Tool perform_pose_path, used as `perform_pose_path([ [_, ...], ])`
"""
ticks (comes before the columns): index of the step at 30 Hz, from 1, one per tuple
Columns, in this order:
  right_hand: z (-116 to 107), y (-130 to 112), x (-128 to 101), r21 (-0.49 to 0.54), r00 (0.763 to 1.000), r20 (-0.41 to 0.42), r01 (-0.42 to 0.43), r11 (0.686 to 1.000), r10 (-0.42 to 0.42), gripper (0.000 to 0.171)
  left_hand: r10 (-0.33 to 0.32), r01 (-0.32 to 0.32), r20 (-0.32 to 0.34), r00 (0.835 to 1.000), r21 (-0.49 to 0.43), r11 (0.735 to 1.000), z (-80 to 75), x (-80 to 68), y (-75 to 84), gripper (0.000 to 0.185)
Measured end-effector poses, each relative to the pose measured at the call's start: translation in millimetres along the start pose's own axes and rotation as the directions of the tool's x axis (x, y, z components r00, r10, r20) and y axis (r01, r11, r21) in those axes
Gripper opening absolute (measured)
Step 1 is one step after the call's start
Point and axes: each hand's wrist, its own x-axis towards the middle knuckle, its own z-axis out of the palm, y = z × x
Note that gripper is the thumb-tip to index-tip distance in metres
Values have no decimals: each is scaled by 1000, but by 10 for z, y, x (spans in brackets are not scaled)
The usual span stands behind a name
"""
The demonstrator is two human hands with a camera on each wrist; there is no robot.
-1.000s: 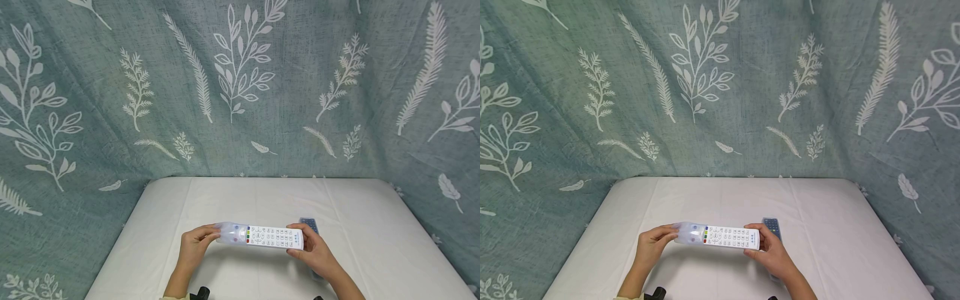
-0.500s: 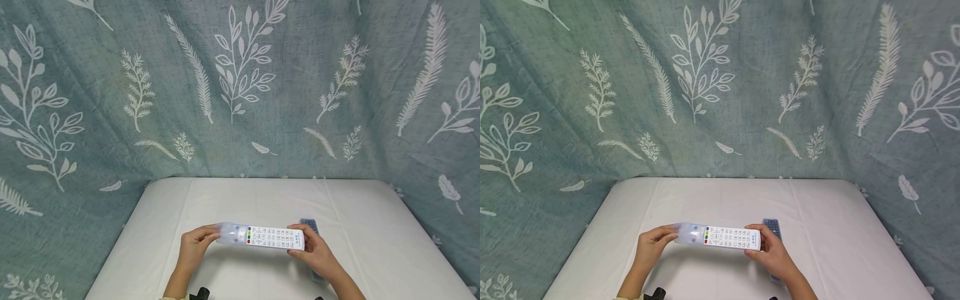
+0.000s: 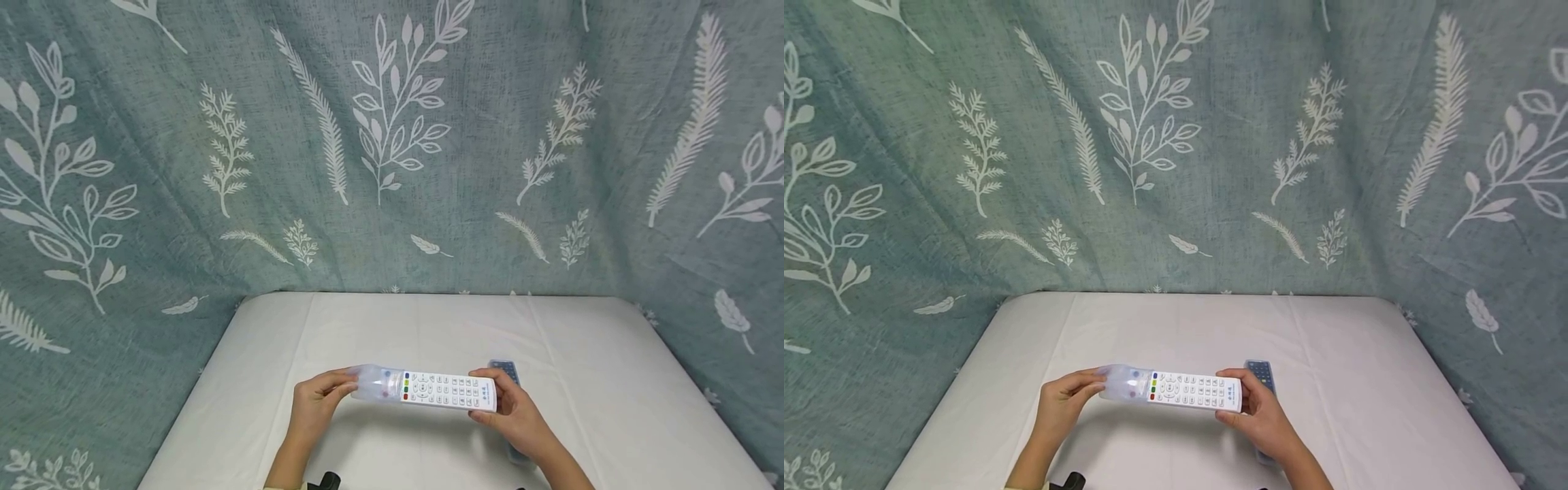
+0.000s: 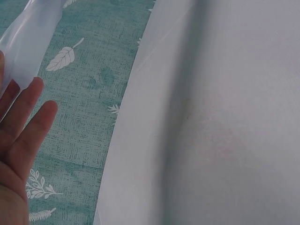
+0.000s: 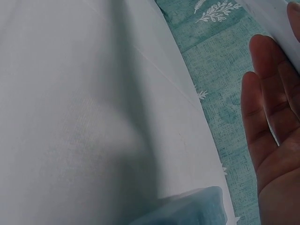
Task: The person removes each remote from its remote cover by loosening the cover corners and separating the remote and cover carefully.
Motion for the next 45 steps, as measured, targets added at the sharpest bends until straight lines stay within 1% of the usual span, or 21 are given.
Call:
perform_pose_path([
  [5, 11, 8, 0, -3, 1000, -7, -2, 1000, 2, 65, 1, -1, -12, 1000, 12, 1000, -6, -9, -15, 10],
  [10, -1, -1, -8, 0, 1000, 0, -13, 1000, 13, 67, -8, 8, 0, 1000, 20, 1000, -11, -9, -29, 10],
  [18, -32, -12, -7, -2, 1000, 6, 8, 1000, -8, 65, -8, 8, -4, 1000, 53, 999, -15, 5, -14, 10],
  [23, -39, -9, -6, 8, 1000, 11, 8, 1000, -8, 66, 6, -5, -3, 1000, 54, 999, -22, 12, -15, 10],
  [27, -39, -10, 2, 17, 1000, 17, 15, 1000, -16, 65, -12, 13, -10, 1000, 49, 999, -29, 18, -1, 10],
  [32, -47, -11, 0, 30, 999, 27, 27, 999, -28, 64, -53, 55, -31, 998, 57, 997, -8, 20, 18, 11],
  [35, -57, -10, -1, 34, 999, 29, 36, 999, -37, 63, -72, 76, -51, 996, 75, 994, 11, 27, 50, 12],
  [37, -63, -8, 0, 31, 999, 29, 40, 999, -41, 64, -86, 89, -54, 995, 70, 994, 13, 33, 110, 12],
  [40, -70, -1, 0, 28, 999, 28, 38, 999, -39, 64, -74, 76, -44, 996, 41, 996, 0, 30, 241, 11],
  [42, -73, -2, 1, 26, 999, 28, 33, 999, -34, 64, -73, 73, -37, 997, 21, 997, -4, 22, 220, 10],
  [45, -83, -2, 1, 13, 999, 22, 32, 999, -32, 63, -55, 55, -24, 998, -7, 998, -5, 15, 103, 10],
])
